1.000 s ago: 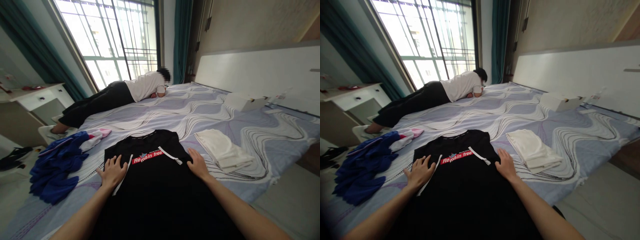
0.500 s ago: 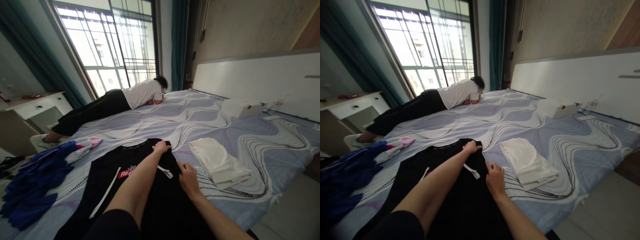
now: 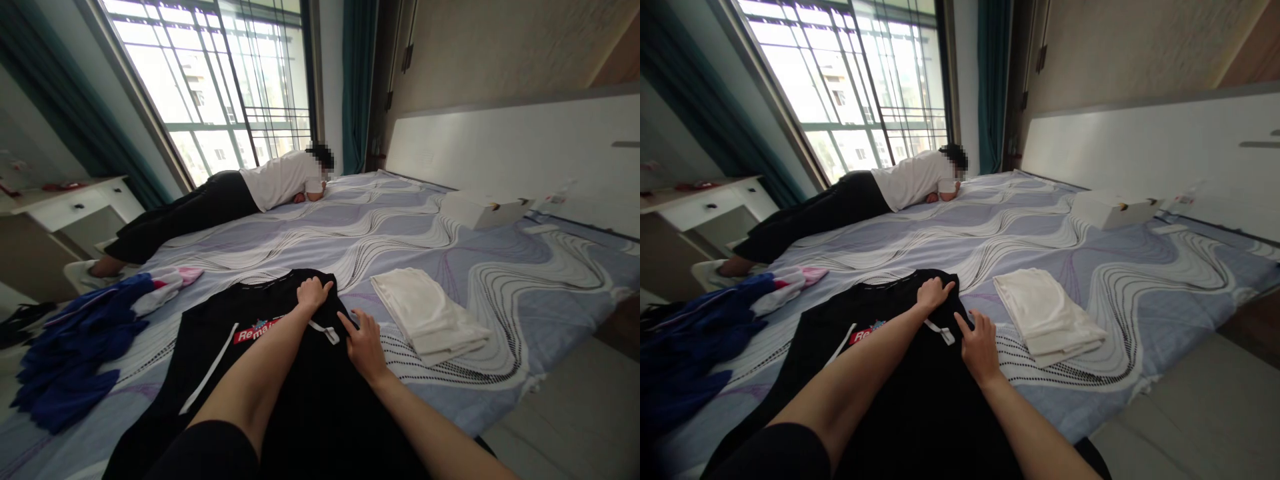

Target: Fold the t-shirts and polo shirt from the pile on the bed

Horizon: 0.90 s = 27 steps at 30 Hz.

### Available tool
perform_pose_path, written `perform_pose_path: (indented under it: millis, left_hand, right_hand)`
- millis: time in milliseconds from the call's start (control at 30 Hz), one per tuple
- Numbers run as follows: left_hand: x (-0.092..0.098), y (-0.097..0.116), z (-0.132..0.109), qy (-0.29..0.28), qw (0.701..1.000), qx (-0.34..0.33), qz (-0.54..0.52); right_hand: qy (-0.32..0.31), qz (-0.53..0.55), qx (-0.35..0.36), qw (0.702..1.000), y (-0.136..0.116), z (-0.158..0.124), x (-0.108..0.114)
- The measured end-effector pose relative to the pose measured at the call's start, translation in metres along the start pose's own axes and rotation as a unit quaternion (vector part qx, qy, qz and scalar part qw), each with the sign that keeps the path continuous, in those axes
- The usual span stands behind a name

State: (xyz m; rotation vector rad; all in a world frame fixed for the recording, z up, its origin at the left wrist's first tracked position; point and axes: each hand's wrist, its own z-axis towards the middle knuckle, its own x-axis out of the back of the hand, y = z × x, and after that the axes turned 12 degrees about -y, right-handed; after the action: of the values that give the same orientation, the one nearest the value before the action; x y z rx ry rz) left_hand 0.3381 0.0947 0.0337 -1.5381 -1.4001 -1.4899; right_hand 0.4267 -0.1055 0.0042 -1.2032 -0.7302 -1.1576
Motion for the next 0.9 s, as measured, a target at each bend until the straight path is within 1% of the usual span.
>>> perform_pose_path:
  millis: [67, 133, 200, 333, 433, 500, 567, 633, 733, 800, 900]
  left_hand:
    - [-0.001, -0.004, -0.01, 0.005, 1.0, -0.006, 0.013]
    - [-0.002, -0.009, -0.018, 0.002, 1.0, -0.008, 0.02]
    - [-0.002, -0.011, -0.02, 0.002, 1.0, -0.004, 0.022]
    - [0.001, -0.009, -0.012, 0.01, 1.0, 0.017, 0.013]
    - [-0.001, -0.005, -0.004, 0.02, 0.999, 0.036, -0.004]
    - [-0.005, -0.004, -0.004, 0.028, 0.998, 0.048, -0.018]
    - [-0.008, -0.008, -0.01, 0.04, 0.997, 0.055, -0.032]
    - [-0.011, -0.015, -0.023, 0.061, 0.997, 0.042, -0.039]
    - [-0.017, -0.036, -0.056, 0.097, 0.995, 0.004, -0.03]
    - [-0.022, -0.056, -0.088, 0.11, 0.994, -0.018, -0.011]
    - [-0.03, -0.087, -0.145, 0.091, 0.994, -0.043, 0.037]
  right_hand:
    - [0.0, 0.018, 0.021, 1.0, 0.001, -0.001, 0.0]
    - [0.004, 0.038, 0.022, 0.999, 0.003, -0.001, -0.002]
    - [0.005, 0.055, 0.017, 0.998, 0.005, -0.001, -0.004]
    - [-0.003, 0.064, -0.006, 0.998, 0.007, 0.001, -0.006]
    - [-0.01, 0.062, -0.015, 0.998, 0.007, 0.002, -0.006]
    - [-0.017, 0.063, -0.013, 0.998, 0.007, 0.003, -0.006]
    - [-0.023, 0.065, -0.011, 0.998, 0.007, 0.004, -0.007]
    - [-0.028, 0.065, -0.007, 0.997, 0.008, 0.005, -0.008]
    - [-0.037, 0.057, 0.003, 0.998, 0.009, 0.006, -0.011]
    - [-0.043, 0.052, 0.01, 0.998, 0.01, 0.006, -0.013]
    - [-0.043, 0.056, 0.004, 0.998, 0.011, 0.006, -0.016]
